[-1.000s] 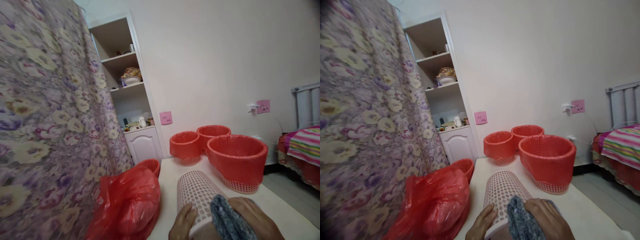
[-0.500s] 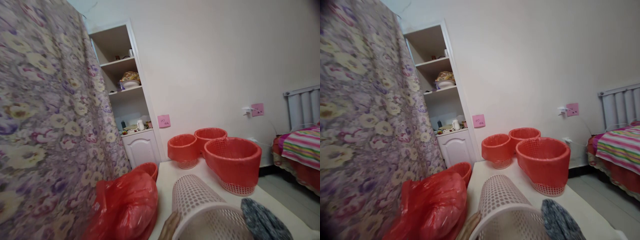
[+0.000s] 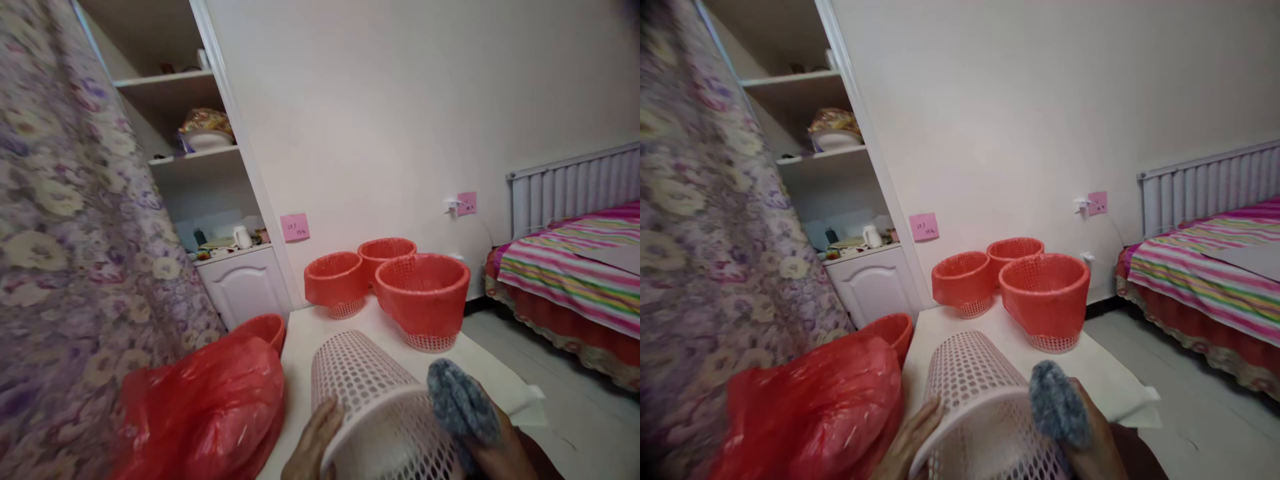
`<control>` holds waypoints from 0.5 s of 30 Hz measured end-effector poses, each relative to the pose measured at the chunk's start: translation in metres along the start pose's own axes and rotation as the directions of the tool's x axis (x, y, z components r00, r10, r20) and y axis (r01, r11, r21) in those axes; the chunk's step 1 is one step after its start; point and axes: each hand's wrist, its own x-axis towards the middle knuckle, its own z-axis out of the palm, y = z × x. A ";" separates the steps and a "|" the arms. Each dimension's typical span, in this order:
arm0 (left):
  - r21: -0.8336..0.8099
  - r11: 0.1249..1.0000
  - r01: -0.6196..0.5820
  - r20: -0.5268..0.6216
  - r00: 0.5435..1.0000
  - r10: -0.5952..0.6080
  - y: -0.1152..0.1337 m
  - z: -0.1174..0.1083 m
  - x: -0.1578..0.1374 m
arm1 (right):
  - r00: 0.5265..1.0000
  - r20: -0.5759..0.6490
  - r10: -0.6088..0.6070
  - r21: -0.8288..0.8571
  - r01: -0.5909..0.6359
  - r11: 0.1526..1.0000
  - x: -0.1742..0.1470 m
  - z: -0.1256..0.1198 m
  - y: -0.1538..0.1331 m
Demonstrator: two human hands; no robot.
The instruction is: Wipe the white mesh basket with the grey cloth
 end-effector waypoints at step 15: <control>-0.684 0.375 0.626 -0.014 0.503 -0.864 0.025 -0.032 0.028 | 0.762 0.121 0.636 0.310 -0.638 0.705 -0.068 -0.003 0.060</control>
